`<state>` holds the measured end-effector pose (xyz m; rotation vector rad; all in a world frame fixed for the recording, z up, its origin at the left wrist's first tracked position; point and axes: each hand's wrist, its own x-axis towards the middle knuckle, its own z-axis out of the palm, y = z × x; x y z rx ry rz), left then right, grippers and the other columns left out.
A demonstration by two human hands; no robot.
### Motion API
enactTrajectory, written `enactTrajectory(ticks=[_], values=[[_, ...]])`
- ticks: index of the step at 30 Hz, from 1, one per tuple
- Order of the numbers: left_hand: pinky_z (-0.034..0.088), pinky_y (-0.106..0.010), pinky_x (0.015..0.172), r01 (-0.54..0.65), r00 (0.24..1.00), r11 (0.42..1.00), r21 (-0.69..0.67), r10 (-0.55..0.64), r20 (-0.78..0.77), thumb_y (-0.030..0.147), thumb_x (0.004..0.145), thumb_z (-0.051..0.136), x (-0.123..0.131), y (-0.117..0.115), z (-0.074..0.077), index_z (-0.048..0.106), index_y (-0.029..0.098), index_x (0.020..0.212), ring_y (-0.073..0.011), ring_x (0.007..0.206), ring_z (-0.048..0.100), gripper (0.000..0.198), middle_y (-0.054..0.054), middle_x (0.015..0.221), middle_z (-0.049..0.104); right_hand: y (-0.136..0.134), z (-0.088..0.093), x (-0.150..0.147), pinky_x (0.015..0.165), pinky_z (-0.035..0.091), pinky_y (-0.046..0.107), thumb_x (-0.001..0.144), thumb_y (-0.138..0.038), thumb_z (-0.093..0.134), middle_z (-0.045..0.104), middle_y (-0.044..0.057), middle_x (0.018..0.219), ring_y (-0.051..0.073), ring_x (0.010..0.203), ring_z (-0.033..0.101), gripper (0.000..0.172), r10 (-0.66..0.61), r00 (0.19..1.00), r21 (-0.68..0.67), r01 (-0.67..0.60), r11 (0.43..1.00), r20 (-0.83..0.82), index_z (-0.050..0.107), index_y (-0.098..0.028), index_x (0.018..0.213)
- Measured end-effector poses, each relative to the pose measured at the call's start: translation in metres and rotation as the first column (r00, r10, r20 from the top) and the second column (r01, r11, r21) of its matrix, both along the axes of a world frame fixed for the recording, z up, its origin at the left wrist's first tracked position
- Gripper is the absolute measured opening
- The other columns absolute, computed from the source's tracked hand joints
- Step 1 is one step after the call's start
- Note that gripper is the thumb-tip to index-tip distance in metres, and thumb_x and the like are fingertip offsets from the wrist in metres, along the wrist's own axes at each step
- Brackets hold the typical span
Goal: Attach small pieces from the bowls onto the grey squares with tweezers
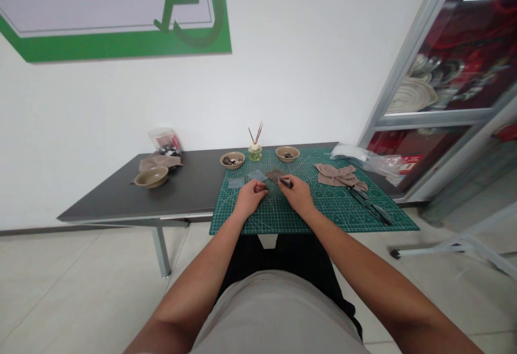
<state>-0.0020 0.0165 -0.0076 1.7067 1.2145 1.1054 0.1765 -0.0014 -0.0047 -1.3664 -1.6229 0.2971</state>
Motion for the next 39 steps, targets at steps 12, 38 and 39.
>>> enactTrajectory(ticks=[12,38,39], values=[[0.05,-0.03,0.073,-0.017,1.0,0.999,0.033,0.018,-0.019,0.018,0.074,0.065,-0.001,0.0,-0.002,0.063,0.017,0.085,-0.016,0.073,0.065,0.011,-0.002,0.077,0.069,-0.003,-0.006,0.002,0.074,0.047,0.033,0.078,-0.035,0.059,0.072,0.006,0.088,0.021,0.078,0.064,0.023,-0.005,0.998,-0.024,0.003,1.0,-0.063,0.07,-0.021,0.093],[0.051,-0.029,0.067,-0.047,0.999,0.999,-0.025,0.047,-0.015,0.009,0.074,0.062,0.001,0.001,-0.002,0.065,0.016,0.086,-0.0146,0.067,0.064,0.014,-0.002,0.077,0.069,-0.001,-0.009,0.002,0.079,0.049,0.035,0.082,-0.033,0.057,0.072,0.006,0.09,0.021,0.083,0.066,0.02,0.004,0.999,-0.008,-0.005,1.0,-0.051,0.07,-0.021,0.091],[0.051,-0.029,0.068,-0.05,0.999,0.998,-0.025,0.05,-0.017,0.009,0.074,0.062,0.001,0.0,-0.001,0.065,0.016,0.086,-0.0148,0.068,0.064,0.014,-0.002,0.077,0.069,-0.001,-0.009,0.002,0.08,0.049,0.035,0.083,-0.032,0.056,0.072,0.006,0.09,0.021,0.084,0.066,0.02,-0.001,0.998,0.003,0.001,1.0,-0.059,0.07,-0.021,0.09]])
